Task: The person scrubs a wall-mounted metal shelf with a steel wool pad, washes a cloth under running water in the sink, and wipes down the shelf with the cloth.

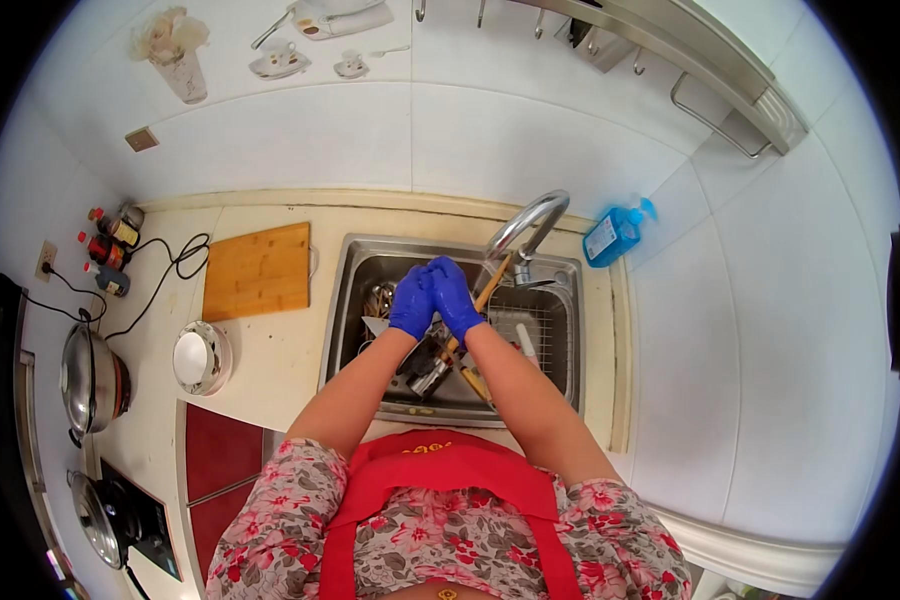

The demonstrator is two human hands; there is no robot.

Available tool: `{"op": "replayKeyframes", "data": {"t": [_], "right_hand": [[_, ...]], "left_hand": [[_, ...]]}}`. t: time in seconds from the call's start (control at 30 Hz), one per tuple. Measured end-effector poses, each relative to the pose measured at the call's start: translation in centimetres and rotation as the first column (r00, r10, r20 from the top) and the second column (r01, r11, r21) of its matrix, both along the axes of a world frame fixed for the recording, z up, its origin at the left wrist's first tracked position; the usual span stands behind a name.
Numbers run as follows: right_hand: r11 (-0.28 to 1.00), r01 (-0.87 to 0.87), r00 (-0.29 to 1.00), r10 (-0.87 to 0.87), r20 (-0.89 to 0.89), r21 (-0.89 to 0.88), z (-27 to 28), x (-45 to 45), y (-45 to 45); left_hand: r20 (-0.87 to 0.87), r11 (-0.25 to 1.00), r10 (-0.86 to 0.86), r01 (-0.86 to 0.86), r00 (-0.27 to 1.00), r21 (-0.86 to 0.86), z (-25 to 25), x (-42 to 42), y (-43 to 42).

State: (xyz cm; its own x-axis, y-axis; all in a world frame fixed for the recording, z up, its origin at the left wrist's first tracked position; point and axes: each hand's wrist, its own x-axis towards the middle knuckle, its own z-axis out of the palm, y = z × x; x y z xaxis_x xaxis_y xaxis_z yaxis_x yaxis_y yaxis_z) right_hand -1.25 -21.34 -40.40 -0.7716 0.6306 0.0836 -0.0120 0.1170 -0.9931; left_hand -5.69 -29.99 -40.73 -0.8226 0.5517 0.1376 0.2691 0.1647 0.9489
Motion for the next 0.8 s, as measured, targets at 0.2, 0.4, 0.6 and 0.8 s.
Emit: {"op": "replayKeyframes", "data": {"t": [0.2, 0.4, 0.6, 0.8], "right_hand": [[0.987, -0.025, 0.999, 0.021, -0.027, -0.159, 0.0, 0.0, 0.9], [0.935, -0.003, 1.000, 0.003, 0.000, -0.354, 0.9, 0.5, 0.6], [0.763, -0.102, 0.994, 0.106, -0.032, -0.638, -0.6, 1.1, 1.1], [0.719, -0.109, 0.955, 0.267, 0.127, -0.687, 2.5, 4.8, 3.1]], "left_hand": [[-0.161, 0.996, -0.026, 0.012, 0.987, -0.084, 2.6, 0.4, 0.2], [-0.227, 0.992, -0.060, 0.033, 0.972, -0.120, 2.8, 0.3, 0.3], [-0.592, 0.965, -0.204, 0.058, 0.780, -0.256, 1.9, 0.7, -0.5], [-0.261, 0.995, 0.028, -0.052, 0.965, -0.086, -0.4, 0.4, 0.1]]}}
